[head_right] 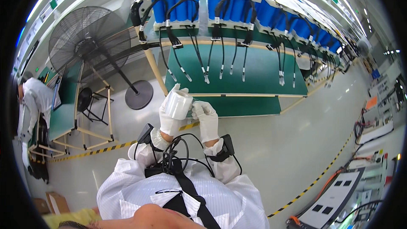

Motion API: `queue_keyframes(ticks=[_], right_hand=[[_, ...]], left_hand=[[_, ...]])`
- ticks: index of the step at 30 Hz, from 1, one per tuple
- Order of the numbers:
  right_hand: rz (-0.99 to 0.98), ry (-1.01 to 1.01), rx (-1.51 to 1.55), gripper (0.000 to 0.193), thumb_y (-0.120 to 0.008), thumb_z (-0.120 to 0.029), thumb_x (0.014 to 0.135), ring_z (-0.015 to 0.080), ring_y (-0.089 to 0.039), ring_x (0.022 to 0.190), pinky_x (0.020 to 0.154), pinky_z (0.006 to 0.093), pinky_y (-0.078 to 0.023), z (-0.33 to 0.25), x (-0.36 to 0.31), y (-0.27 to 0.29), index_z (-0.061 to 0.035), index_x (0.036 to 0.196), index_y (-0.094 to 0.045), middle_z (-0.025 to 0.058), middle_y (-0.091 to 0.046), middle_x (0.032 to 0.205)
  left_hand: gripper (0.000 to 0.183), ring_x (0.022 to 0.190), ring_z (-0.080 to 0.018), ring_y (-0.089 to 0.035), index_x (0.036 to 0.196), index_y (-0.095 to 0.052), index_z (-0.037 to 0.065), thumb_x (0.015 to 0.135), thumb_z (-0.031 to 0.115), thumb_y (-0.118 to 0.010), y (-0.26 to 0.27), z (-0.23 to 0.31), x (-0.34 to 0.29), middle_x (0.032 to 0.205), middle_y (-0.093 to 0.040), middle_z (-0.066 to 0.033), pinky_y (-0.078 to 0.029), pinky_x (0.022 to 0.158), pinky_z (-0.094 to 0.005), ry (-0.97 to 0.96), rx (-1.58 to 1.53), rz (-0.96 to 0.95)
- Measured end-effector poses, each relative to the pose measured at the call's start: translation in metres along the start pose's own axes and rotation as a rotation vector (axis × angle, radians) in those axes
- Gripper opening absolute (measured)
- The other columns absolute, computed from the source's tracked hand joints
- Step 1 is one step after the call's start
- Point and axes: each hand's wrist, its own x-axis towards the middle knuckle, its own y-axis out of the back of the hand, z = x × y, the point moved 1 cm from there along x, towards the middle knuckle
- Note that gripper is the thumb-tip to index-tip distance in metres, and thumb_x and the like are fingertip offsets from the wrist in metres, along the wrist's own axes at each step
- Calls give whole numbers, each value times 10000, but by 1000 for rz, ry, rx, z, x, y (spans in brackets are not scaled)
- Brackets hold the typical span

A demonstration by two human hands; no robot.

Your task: The recorder applies white adhesive tape to bundle or secure black cable connectors on a battery assembly line.

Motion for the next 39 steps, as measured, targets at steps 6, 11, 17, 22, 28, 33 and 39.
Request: queue_keyframes(ticks=[6,11,17,22,28,33,39], right_hand=[[-97,21,-104,107,-620,-136,895,42,-501,681,631,191,-412,-13,39,-27,-45,944,-647,-26,-597,784],[-216,401,-328,47,-607,-71,874,111,-539,767,705,238,-445,-27,92,-42,-30,887,-624,24,-584,932],[-240,662,-507,117,-596,-127,894,156,-569,805,761,282,-462,-57,147,-65,-31,951,-630,81,-595,1058],[-310,511,-410,143,-563,-169,932,92,-548,767,724,234,-443,-55,176,-60,-38,962,-612,30,-627,876],[-433,295,-128,140,-562,-177,936,84,-551,703,634,223,-453,-45,188,-60,-47,973,-599,12,-604,836],[-456,188,10,143,-570,-188,931,67,-528,627,557,201,-429,-45,186,-75,-49,961,-589,3,-580,788],[-440,102,-47,126,-603,-170,909,43,-507,597,504,188,-397,-41,195,-96,-57,961,-585,-21,-564,771]], left_hand=[[428,1006,-167,-591,1345,-415,-5,946,138,-474,16,10,27,1176,-584,-128,-505,855,-275,-152,32,90],[406,941,-126,-587,1343,-409,-4,970,156,-406,28,9,70,1171,-586,-104,-495,790,-238,-365,-72,77],[407,1160,-140,-475,1382,-343,43,985,122,-392,42,-14,115,1309,-475,-58,-395,966,-238,-462,348,228],[346,1001,-102,-556,1262,-488,45,975,237,-475,31,-41,148,1154,-573,-35,-475,811,-233,-517,155,284],[329,944,-105,-566,1248,-501,42,969,217,-488,46,-61,150,1112,-586,-37,-479,763,-228,-580,214,361],[266,942,-190,-612,1189,-502,18,978,164,-430,76,-59,143,1077,-617,-104,-498,809,-296,-491,324,352],[261,939,-155,-599,1186,-503,16,964,144,-455,53,-15,135,1063,-611,-86,-495,773,-266,-351,461,297]])
